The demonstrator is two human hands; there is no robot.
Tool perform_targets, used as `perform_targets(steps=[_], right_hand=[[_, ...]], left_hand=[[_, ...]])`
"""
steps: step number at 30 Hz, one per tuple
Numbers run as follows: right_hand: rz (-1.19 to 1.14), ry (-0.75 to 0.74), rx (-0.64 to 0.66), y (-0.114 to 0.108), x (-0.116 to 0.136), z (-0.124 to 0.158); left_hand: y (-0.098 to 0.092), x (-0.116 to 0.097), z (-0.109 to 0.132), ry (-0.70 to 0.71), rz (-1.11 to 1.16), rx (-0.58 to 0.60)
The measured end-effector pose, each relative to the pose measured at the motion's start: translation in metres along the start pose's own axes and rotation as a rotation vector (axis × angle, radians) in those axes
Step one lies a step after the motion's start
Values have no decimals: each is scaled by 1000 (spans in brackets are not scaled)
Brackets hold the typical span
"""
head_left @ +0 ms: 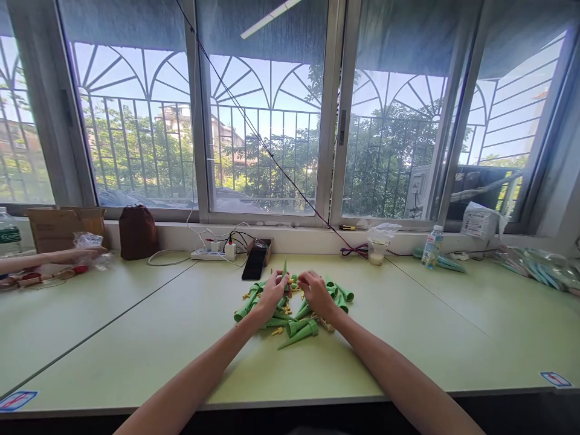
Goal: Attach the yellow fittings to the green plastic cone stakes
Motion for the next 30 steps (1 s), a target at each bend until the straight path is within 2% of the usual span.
perform_targets(steps=[5,12,22,30], right_hand=[[-31,-47,-111,-11,8,-1],[11,-48,-180,-21,13,-1],[-21,-67,-168,-18,16,1],[-1,-48,-218,-24,12,2]], left_hand=[[4,-2,4,-22,-15,29],[7,-4,7,-24,-4,39],[12,-4,9,-51,11,78],[11,-6,11,-48,7,68]])
Point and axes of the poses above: each hand's wrist, its own z-axis away from the middle knuckle, its own y-axis out of the palm, x = y × z, the point moved 9 cm from there along -z, towards the middle knuckle, and after that the axes turned 9 degrees about -y, right-handed, at the moved point
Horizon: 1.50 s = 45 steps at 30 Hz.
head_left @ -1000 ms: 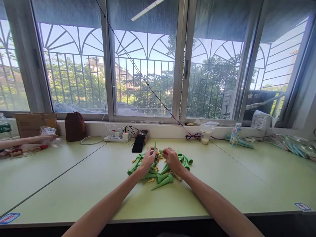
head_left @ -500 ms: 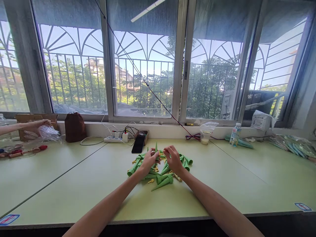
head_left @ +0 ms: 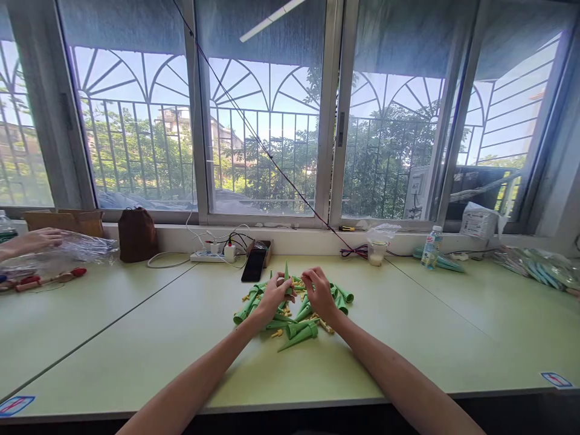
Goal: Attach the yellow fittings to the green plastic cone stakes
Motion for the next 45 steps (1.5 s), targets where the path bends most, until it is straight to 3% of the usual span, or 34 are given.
perform_targets(steps=[9,27,45], right_hand=[[-31,2,32,6,2,1],[-83,-72,135,19,8,3],[-160,46,169,24,-4,8]], left_hand=[[4,1,2,-13,29,19],[-6,9,-6,-7,10,-37],[2,-2,0,65,-62,2]])
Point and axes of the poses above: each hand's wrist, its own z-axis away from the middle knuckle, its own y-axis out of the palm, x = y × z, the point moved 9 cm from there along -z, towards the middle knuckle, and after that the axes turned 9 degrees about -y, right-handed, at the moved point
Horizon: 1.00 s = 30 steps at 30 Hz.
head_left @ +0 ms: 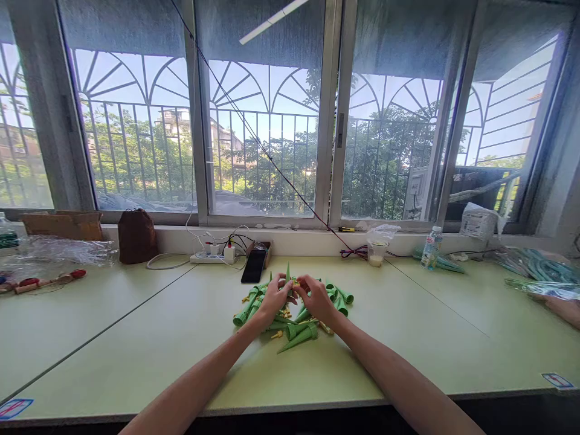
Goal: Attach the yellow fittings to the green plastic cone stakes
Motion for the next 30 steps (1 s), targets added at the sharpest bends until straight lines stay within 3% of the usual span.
perform_targets(steps=[18,30], right_hand=[[64,-50,15,0,0,-1],[72,-58,2,-1,-2,0]], left_hand=[[-2,-8,-1,160,-158,-53],[-1,-3,-2,87,-119,-30]])
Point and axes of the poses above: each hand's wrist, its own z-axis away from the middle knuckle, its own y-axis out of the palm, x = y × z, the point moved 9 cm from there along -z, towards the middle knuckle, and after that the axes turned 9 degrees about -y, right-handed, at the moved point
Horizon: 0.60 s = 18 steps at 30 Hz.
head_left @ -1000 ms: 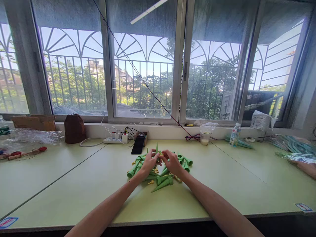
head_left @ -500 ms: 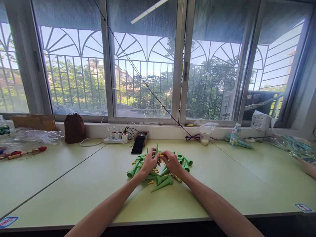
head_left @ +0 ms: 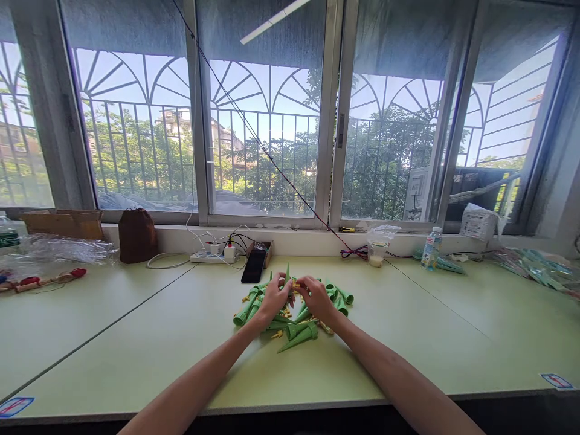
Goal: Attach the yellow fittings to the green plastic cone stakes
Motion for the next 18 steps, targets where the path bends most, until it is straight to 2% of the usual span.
perform_targets(steps=[10,18], right_hand=[[44,66,68,1,0,0],[33,54,53,3,-3,1]], left_hand=[[2,-7,4,35,-31,2],[2,-3,3,-2,26,11]])
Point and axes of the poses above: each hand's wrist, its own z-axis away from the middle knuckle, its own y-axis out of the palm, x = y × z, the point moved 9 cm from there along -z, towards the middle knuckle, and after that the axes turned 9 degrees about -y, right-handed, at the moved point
